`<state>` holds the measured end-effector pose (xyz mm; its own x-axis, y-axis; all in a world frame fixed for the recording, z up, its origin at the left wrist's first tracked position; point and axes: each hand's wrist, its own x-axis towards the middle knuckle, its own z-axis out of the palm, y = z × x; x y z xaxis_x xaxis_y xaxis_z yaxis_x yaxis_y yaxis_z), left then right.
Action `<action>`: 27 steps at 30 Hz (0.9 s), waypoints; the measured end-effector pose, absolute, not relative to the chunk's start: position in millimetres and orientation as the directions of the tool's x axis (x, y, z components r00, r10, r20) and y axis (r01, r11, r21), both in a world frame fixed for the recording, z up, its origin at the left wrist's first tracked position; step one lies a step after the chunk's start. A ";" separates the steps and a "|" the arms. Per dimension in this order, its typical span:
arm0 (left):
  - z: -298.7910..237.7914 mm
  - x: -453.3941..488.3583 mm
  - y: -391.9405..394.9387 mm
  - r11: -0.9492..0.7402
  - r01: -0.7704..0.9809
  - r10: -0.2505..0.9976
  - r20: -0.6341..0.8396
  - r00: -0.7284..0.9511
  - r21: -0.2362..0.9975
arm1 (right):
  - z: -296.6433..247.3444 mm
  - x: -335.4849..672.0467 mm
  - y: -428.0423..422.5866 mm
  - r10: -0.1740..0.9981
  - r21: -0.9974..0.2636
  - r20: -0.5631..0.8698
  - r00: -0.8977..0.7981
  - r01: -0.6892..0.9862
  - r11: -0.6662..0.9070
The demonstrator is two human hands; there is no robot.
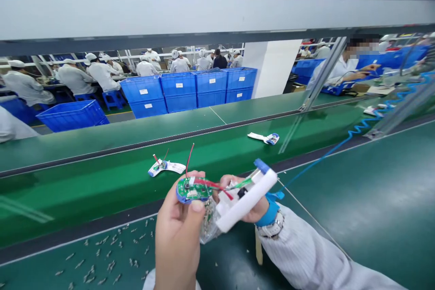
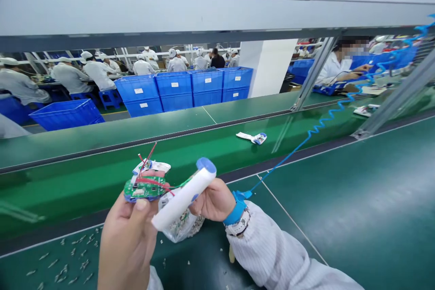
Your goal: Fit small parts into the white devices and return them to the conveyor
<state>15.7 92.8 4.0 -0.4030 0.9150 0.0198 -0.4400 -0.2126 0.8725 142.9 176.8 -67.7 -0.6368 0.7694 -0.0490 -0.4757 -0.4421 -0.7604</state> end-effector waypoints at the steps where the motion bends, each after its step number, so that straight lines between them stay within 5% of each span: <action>1: 4.4 14.7 92.3 -0.229 -0.418 0.895 0.021 -0.446 0.879 | -66.1 141.2 177.3 0.772 -0.785 -0.065 -0.632 -0.445 -0.431; 6: 5.6 9.6 90.7 -0.126 -0.252 0.876 -0.012 -0.483 0.960 | -42.7 143.2 183.6 0.903 -0.901 -0.063 -0.424 -0.365 -0.234; 9: 6.4 9.6 91.0 -0.062 -0.085 0.893 0.017 -0.449 0.994 | -18.7 150.2 176.8 0.957 -0.950 0.098 -0.271 -0.312 0.009; 12: 7.4 11.0 92.5 -0.035 0.148 0.884 0.099 -0.457 0.988 | 2.8 151.9 160.4 0.905 -0.953 0.300 -0.303 -0.148 0.266; 18: 9.2 8.1 94.2 0.010 0.461 0.913 0.180 -0.367 0.887 | 11.2 142.5 146.9 0.893 -0.956 0.291 -0.344 -0.076 0.282; 24: 12.5 6.9 91.4 0.006 0.189 0.964 0.045 -0.262 0.982 | 5.0 144.6 157.5 0.851 -0.935 0.334 -0.405 -0.253 0.247; 27: 14.6 10.2 91.0 0.037 -0.022 0.959 -0.042 -0.279 0.999 | 6.9 149.0 161.0 0.872 -0.941 0.339 -0.353 -0.113 0.319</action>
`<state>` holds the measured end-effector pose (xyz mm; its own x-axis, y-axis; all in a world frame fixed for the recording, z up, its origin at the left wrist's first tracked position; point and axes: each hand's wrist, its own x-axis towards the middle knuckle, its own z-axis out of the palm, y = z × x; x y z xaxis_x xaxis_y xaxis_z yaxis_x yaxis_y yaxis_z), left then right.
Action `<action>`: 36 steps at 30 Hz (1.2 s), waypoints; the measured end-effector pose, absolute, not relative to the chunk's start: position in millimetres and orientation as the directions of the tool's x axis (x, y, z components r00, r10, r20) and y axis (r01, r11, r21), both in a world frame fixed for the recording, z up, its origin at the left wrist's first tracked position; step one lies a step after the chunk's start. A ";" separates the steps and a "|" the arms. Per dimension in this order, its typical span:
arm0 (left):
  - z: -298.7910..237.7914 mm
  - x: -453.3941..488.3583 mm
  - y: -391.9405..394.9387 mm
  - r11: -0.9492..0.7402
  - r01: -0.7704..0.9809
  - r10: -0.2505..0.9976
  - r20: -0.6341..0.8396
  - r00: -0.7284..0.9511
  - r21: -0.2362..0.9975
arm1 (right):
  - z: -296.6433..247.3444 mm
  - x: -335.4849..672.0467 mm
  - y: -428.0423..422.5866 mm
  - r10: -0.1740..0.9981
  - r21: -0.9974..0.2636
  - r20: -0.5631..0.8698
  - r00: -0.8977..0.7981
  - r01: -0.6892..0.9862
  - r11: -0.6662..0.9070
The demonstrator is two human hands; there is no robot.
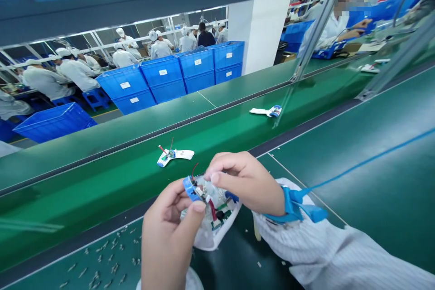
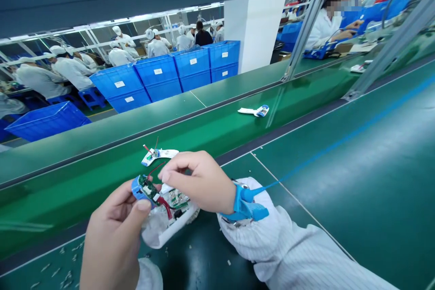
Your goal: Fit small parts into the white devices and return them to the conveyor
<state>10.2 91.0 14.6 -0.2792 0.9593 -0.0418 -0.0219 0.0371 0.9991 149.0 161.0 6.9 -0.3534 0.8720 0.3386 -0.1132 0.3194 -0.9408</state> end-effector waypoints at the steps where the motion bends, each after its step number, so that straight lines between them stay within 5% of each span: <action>1: 15.0 11.3 91.6 0.040 -0.076 0.954 -0.061 -0.292 0.996 | 8.1 150.4 161.0 0.884 -0.939 0.334 -0.328 -0.031 0.343; 4: 14.0 12.7 95.0 0.010 -0.178 0.944 -0.068 -0.322 0.984 | 11.5 152.0 156.4 0.870 -0.901 0.369 -0.326 0.105 0.421; 14: 7.1 10.0 99.6 0.003 -0.190 0.906 -0.083 -0.415 0.982 | 3.8 130.9 133.6 0.694 -0.676 0.671 -0.260 0.171 0.717; 20: 8.3 17.6 100.5 -0.068 -0.156 0.871 -0.018 -0.492 0.985 | 3.0 133.7 132.5 0.716 -0.662 0.657 -0.235 0.275 0.698; 27: 3.4 21.5 99.5 0.027 0.273 0.846 0.124 -0.519 0.962 | -1.2 131.1 136.1 0.734 -0.547 0.666 -0.133 0.582 0.601; 36: -4.0 23.6 102.7 0.037 0.318 0.915 0.096 -0.393 0.947 | -2.0 130.3 139.0 0.713 -0.593 0.701 -0.011 0.546 0.591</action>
